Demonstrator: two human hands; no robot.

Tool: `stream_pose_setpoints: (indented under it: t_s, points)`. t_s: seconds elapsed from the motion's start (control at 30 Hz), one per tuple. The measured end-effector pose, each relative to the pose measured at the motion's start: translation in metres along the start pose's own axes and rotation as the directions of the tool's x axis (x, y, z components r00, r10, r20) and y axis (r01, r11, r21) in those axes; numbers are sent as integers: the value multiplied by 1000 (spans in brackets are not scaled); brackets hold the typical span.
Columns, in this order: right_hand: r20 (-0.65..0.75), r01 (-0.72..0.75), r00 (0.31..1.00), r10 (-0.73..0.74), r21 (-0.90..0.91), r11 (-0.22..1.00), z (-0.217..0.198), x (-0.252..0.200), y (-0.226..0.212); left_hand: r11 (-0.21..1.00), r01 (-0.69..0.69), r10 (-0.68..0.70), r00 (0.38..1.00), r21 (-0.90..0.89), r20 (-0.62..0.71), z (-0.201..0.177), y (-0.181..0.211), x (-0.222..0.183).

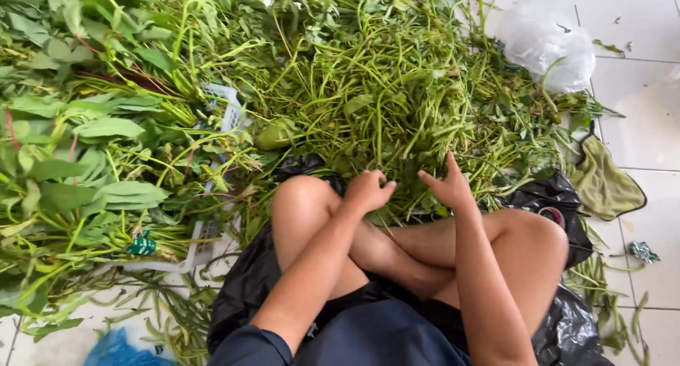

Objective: Sorting, trimming stems with scissors, and taping leafy green vegetables into bunches.

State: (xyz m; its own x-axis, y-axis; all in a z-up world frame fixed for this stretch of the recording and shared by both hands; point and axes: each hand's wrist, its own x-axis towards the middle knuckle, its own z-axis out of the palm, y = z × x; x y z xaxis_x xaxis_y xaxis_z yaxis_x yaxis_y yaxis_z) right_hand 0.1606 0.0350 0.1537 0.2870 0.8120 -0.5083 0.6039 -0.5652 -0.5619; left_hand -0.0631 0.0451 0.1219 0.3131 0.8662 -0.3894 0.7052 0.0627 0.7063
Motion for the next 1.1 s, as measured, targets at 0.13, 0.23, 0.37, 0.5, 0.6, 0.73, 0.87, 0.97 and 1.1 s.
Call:
stream_pose_setpoints:
  t_s: [0.13,0.23,0.37,0.5,0.6,0.73,0.87,0.97,1.1]
  points:
    - [9,-9,1000,10,-53,999,35,-4,-12,999,-38,38,995,-7,92,3,22,-24]
    - [-77,46,996,-47,-17,999,71,31,8,994,-51,30,977,98,213,16,31,-30]
    - [-90,73,993,-82,-101,992,86,36,8,966,-65,-2,966,252,258,34,38,-24]
    - [-37,58,997,-67,-197,979,85,75,28,962,-32,-21,981,270,193,52,59,-22]
    - [-135,92,987,-89,12,996,80,104,54,973,-26,-17,983,228,181,50,80,-38]
    - [-315,69,949,-16,159,985,44,70,45,984,-27,-11,977,176,214,38,64,-28]
    - [-287,23,958,22,154,988,26,72,52,997,55,-40,970,-58,241,28,47,-10]
    - [-561,264,780,-278,-107,958,-19,41,69,992,56,-24,962,-111,273,24,49,4]
    - [-854,545,440,-277,8,838,-105,-28,183,997,23,-33,990,73,139,50,29,19]
